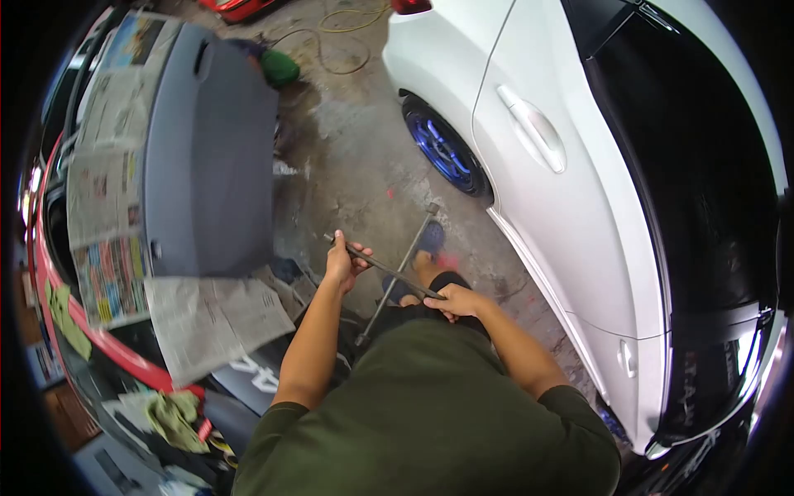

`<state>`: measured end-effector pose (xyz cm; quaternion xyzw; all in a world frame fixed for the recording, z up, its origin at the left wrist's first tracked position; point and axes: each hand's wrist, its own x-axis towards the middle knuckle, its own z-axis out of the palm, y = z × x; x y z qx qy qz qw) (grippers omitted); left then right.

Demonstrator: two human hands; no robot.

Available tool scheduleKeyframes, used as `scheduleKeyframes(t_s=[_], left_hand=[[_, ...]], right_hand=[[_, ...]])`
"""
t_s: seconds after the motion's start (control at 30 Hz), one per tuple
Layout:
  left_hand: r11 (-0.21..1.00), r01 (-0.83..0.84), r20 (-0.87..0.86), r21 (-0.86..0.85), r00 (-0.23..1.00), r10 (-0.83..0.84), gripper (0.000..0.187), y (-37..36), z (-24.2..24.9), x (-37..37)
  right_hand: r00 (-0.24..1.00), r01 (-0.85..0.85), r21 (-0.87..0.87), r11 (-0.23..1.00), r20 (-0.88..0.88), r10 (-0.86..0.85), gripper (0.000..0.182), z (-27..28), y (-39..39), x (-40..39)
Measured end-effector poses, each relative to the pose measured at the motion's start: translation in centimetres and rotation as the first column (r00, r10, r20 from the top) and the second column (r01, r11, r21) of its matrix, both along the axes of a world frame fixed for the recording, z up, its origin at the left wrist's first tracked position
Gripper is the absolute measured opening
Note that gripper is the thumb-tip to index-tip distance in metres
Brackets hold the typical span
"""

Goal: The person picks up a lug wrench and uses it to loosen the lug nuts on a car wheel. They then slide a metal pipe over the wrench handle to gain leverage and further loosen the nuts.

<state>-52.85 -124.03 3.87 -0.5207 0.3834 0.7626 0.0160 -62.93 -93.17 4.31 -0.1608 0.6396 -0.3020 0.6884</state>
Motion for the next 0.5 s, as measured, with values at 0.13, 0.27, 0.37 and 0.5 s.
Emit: scheduleKeyframes(t_s=[0.13, 0.27, 0.37, 0.5], left_hand=[[0.988, 0.15, 0.049, 0.036, 0.987, -0.152, 0.063, -5.3, -6.1, -3.6], [0.675, 0.647, 0.332, -0.355, 0.762, -0.556, 0.059, -9.2, -11.0, -5.9], [0.097, 0.754, 0.572, -0.65, 0.569, -0.59, 0.063, -12.5, -13.3, -10.1], [-0.301, 0.687, 0.694, -0.661, 0.408, -0.593, 0.072, -17.0, -18.8, -17.5]], right_hand=[[0.886, 0.013, -0.065, 0.998, -0.462, -0.042, 0.077, -4.3, -5.3, -3.3], [0.825, 0.037, -0.107, 0.994, -0.558, -0.091, 0.074, -10.7, -9.7, -8.2], [0.899, 0.031, 0.05, 0.998, -0.438, -0.006, 0.077, -16.1, -12.6, -13.6], [0.937, -0.013, 0.202, 0.979, -0.341, 0.083, 0.082, -22.0, -14.3, -18.3]])
